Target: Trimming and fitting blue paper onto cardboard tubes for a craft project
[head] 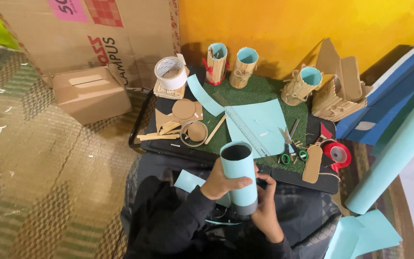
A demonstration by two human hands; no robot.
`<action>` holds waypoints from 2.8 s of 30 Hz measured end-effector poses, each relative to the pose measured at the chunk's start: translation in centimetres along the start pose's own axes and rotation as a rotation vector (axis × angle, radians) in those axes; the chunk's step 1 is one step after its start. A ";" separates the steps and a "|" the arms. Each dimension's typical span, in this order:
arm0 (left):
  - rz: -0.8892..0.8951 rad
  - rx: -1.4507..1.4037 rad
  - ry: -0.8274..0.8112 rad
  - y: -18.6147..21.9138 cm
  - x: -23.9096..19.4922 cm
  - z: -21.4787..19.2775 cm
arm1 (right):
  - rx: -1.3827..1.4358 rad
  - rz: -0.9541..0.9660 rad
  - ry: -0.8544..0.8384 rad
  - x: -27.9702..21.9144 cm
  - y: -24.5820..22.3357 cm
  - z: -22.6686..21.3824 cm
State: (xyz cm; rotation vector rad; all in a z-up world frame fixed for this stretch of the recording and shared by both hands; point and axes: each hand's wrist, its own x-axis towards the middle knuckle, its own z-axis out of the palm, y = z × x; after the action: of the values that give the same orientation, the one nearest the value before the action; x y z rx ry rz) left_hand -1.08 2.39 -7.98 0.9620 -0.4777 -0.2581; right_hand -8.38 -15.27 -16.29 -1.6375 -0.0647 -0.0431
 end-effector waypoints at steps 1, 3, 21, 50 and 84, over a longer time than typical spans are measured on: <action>-0.003 -0.003 0.000 0.2 0.1 0.0 | -0.001 0.003 0.002 0.6 -2.2 -1.4; 0.018 -0.021 0.127 0.8 0.1 0.0 | -0.253 0.110 -0.501 1.8 -6.7 -4.2; -0.114 0.252 0.214 -0.3 -2.3 -0.8 | -1.278 0.217 0.092 13.2 3.2 -14.8; -0.459 0.129 -0.133 5.4 -1.2 -2.1 | -0.399 -0.059 -0.261 6.9 -15.3 -10.6; -0.406 0.488 -0.503 11.2 -0.6 -0.1 | -0.788 -0.182 -0.497 1.4 -18.9 -10.6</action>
State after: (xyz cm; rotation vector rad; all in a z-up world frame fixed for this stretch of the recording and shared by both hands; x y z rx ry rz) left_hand -1.52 8.85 1.17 1.4801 -0.8265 -0.7872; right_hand -8.13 -24.58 3.35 -2.3913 -0.6449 0.2281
